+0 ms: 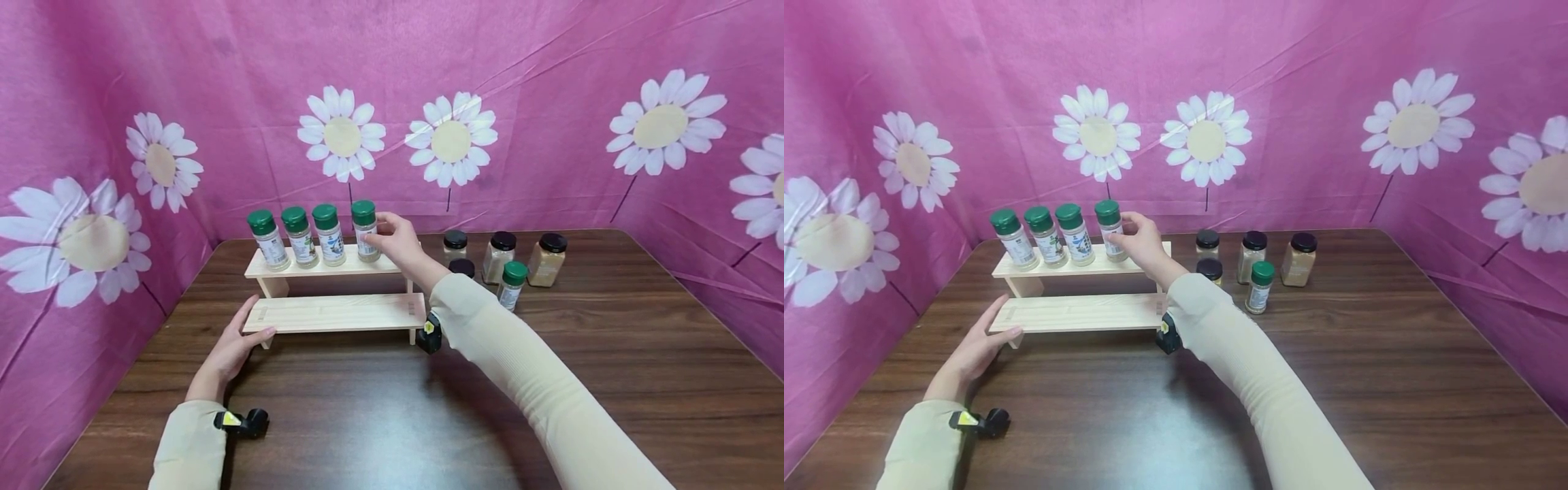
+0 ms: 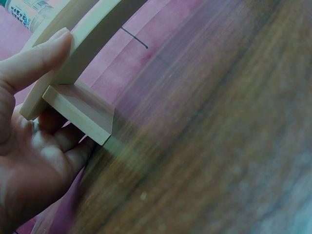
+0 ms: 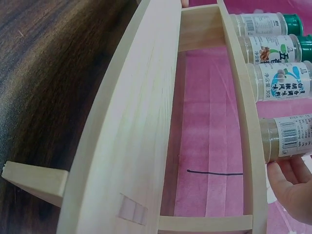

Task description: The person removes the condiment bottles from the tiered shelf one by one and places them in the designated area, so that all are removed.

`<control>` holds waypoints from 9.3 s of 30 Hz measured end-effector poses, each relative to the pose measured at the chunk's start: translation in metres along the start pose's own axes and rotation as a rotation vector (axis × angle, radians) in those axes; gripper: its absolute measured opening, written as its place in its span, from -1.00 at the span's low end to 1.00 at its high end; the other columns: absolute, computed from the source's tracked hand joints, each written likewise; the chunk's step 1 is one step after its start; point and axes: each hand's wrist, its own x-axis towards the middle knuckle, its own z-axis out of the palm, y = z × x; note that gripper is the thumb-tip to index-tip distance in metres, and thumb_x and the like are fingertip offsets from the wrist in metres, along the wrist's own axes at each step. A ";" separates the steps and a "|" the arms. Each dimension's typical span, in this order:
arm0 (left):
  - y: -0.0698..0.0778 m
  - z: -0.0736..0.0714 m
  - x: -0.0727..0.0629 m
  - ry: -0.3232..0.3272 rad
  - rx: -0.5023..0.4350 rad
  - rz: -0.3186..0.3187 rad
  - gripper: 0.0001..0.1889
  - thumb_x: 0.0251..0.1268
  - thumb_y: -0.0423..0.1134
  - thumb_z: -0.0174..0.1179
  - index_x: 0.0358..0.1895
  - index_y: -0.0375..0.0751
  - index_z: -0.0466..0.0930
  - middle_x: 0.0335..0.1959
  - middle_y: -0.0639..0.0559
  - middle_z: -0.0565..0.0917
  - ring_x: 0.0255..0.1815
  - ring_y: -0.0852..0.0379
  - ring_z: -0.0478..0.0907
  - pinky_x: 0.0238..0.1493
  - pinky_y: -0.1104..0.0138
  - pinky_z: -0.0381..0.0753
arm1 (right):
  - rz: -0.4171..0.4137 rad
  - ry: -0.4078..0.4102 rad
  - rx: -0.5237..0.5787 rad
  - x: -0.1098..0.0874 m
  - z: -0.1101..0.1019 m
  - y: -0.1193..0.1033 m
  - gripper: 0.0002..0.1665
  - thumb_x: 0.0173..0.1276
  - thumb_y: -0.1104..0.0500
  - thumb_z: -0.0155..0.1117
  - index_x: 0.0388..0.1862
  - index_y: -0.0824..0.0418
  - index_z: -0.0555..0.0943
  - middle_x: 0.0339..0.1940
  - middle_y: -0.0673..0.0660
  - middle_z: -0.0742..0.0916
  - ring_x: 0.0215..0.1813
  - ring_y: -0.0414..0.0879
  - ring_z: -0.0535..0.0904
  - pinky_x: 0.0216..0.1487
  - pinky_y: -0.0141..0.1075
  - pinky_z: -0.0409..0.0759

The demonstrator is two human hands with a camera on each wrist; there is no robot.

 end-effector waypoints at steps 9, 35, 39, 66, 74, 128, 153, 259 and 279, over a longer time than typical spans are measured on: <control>0.009 0.004 -0.001 0.024 0.026 -0.065 -0.12 0.08 -0.45 0.11 0.34 -0.16 -0.35 0.31 -0.25 -0.19 0.21 0.01 -0.04 0.20 0.28 -0.05 | 0.049 0.006 0.107 -0.003 -0.002 -0.007 -0.54 0.07 0.34 0.24 0.01 0.23 0.45 -0.15 0.18 0.56 -0.08 -0.02 0.45 -0.17 -0.20 0.48; 0.009 0.005 -0.003 0.026 0.027 -0.053 -0.13 0.08 -0.45 0.09 0.34 -0.20 -0.35 0.29 -0.24 -0.16 0.12 0.18 0.09 0.09 0.47 0.10 | -0.020 -0.020 0.078 -0.016 -0.042 -0.023 -0.53 0.10 0.30 0.23 0.03 0.25 0.42 -0.11 0.21 0.56 -0.08 0.00 0.46 -0.14 -0.22 0.46; 0.008 0.005 -0.003 0.021 0.025 -0.048 -0.12 0.07 -0.44 0.12 0.33 -0.21 -0.34 0.29 -0.27 -0.16 0.09 0.21 0.11 0.05 0.50 0.13 | -0.027 -0.003 0.084 -0.017 -0.054 -0.022 -0.52 0.10 0.32 0.22 0.04 0.29 0.40 -0.08 0.25 0.54 -0.07 0.03 0.45 -0.13 -0.20 0.46; 0.004 0.002 -0.001 0.026 0.060 -0.068 -0.12 0.09 -0.41 0.12 0.34 -0.18 -0.34 0.30 -0.23 -0.18 0.21 0.00 -0.07 0.21 0.20 -0.10 | 0.035 0.143 -0.015 -0.035 -0.133 -0.008 -0.50 0.12 0.25 0.22 0.06 0.31 0.36 -0.01 0.27 0.48 -0.06 -0.04 0.41 -0.02 -0.15 0.38; 0.002 0.002 -0.001 0.024 0.051 -0.062 -0.12 0.08 -0.41 0.12 0.34 -0.19 -0.34 0.29 -0.24 -0.14 0.17 0.08 0.02 0.15 0.38 0.05 | 0.040 0.173 -0.012 -0.038 -0.153 -0.004 -0.51 0.12 0.21 0.22 0.05 0.28 0.36 -0.07 0.21 0.50 -0.08 -0.08 0.42 -0.08 -0.27 0.42; 0.008 0.006 -0.002 0.021 -0.006 -0.058 -0.13 0.09 -0.50 0.06 0.33 -0.21 -0.37 0.30 -0.25 -0.17 0.15 0.13 0.05 0.12 0.45 0.08 | -0.050 0.204 0.281 -0.106 -0.253 0.024 -0.70 0.08 0.43 0.19 -0.28 0.08 0.58 -0.38 -0.01 0.61 -0.26 -0.24 0.48 -0.32 -0.44 0.50; -0.004 -0.001 0.000 -0.023 -0.016 0.042 -0.07 0.01 -0.30 0.21 0.34 -0.18 -0.30 0.30 -0.25 -0.16 0.17 0.17 0.06 0.12 0.46 0.07 | 0.018 0.211 0.283 -0.099 -0.305 0.154 -0.47 0.05 0.37 0.26 0.06 0.19 0.44 -0.17 0.08 0.54 -0.13 -0.18 0.48 -0.20 -0.34 0.48; 0.007 0.004 0.000 0.020 0.001 -0.047 -0.15 0.10 -0.52 0.03 0.34 -0.19 -0.37 0.30 -0.24 -0.16 0.20 0.10 -0.01 0.15 0.43 0.04 | 0.069 0.103 0.238 -0.109 -0.284 0.076 -0.62 0.10 0.37 0.19 -0.09 0.11 0.45 -0.25 -0.04 0.60 -0.20 -0.29 0.49 -0.23 -0.50 0.45; 0.009 0.004 -0.001 0.019 -0.003 -0.055 -0.13 0.08 -0.49 0.07 0.34 -0.20 -0.35 0.30 -0.24 -0.17 0.19 0.11 0.00 0.14 0.44 0.04 | 0.043 0.121 0.147 -0.092 -0.275 0.042 -0.60 0.11 0.33 0.20 -0.04 0.12 0.45 -0.21 0.00 0.60 -0.20 -0.24 0.51 -0.19 -0.45 0.46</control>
